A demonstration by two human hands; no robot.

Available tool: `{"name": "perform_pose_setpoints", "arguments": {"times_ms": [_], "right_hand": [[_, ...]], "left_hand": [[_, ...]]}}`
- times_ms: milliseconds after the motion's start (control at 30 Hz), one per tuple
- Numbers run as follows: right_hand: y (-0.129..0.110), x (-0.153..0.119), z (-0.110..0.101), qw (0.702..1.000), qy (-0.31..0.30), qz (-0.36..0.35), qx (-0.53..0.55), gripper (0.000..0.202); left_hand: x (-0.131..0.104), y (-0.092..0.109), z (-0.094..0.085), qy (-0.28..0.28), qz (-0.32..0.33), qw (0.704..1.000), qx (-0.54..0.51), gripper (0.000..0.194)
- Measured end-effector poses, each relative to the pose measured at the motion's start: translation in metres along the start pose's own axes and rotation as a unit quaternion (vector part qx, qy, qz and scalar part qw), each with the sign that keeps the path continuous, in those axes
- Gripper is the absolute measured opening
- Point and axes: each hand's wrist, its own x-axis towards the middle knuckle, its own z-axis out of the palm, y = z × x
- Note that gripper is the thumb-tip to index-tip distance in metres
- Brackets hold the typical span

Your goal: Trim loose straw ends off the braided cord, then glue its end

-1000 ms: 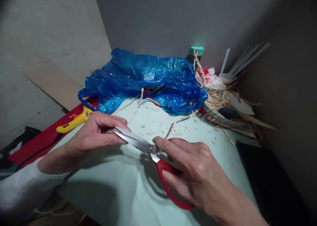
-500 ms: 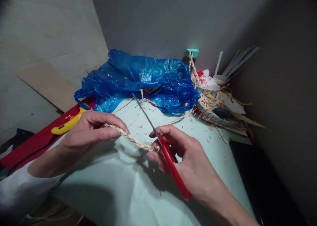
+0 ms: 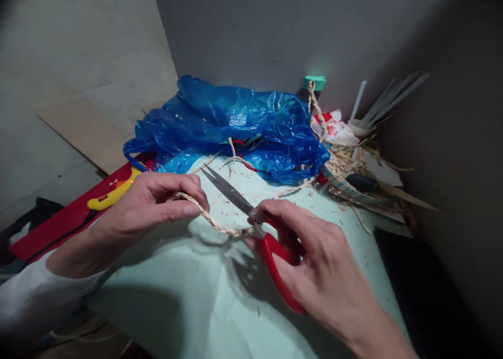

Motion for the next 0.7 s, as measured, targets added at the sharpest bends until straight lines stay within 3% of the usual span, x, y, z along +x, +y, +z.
{"name": "perform_pose_setpoints", "arguments": {"times_ms": [133,267,567,700], "right_hand": [[-0.0017,0.0008,-0.0046,0.992,-0.01,-0.101,-0.08,0.024],[-0.0032,0.0006,-0.0026,0.981,-0.023,-0.152,-0.12,0.029],[0.0032,-0.0028,-0.0009,0.976,-0.014,-0.167,-0.14,0.039],[0.0022,-0.0029,-0.0001,0.977,-0.014,-0.165,-0.137,0.041]], "left_hand": [[-0.0011,0.0008,0.0008,0.021,-0.012,1.0,-0.012,0.009],[-0.0025,0.0032,0.0032,0.004,-0.068,0.997,-0.033,0.01],[-0.0026,0.0045,0.0032,-0.004,-0.083,0.996,-0.022,0.01],[-0.0025,0.0048,0.0049,-0.015,-0.055,0.998,-0.032,0.012]]}}
